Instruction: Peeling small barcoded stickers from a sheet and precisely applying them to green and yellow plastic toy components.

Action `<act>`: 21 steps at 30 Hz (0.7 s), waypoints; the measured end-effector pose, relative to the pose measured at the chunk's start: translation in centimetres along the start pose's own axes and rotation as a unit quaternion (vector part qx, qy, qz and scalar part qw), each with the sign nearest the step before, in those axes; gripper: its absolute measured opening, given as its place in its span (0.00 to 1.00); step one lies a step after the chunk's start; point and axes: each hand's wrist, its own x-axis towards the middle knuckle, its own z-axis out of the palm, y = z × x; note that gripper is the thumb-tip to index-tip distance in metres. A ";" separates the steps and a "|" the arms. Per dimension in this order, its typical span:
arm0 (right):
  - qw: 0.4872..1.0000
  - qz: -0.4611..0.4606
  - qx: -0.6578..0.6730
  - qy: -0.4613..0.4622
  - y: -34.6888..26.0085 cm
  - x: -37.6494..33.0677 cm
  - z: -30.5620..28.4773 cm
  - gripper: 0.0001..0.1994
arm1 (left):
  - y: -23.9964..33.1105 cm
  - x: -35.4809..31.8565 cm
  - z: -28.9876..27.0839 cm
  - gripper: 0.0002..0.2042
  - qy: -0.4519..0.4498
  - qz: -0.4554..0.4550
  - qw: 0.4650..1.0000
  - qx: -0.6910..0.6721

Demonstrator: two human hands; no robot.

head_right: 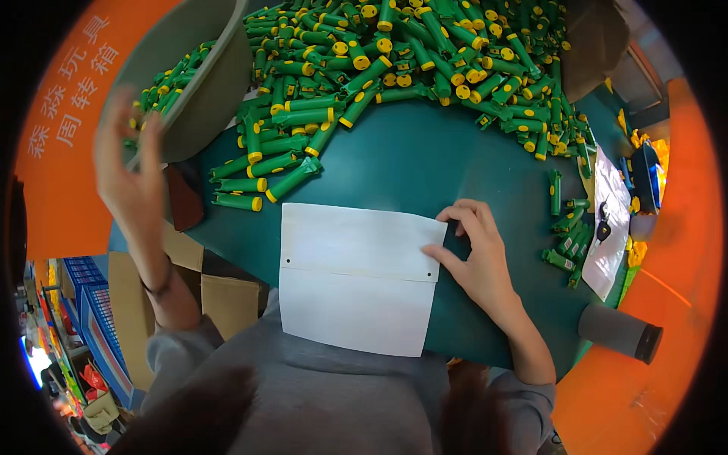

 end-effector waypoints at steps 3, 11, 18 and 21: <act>0.997 -0.054 0.039 0.034 1.4 -1.5 0.7 0.15 | 5.6 -5.4 -2.2 0.15 -0.361 -0.181 0.888 -0.218; 0.962 -0.026 0.232 0.143 3.1 -3.2 0.9 0.12 | 8.4 -10.1 -0.1 0.08 -0.344 -0.155 0.869 -0.322; 0.921 0.118 0.346 0.135 3.4 -4.0 0.1 0.11 | 8.9 -10.8 1.4 0.06 -0.301 -0.146 0.877 -0.346; 0.921 0.100 0.353 0.128 3.1 -3.4 1.0 0.11 | 8.8 -11.1 1.2 0.06 -0.295 -0.168 0.873 -0.350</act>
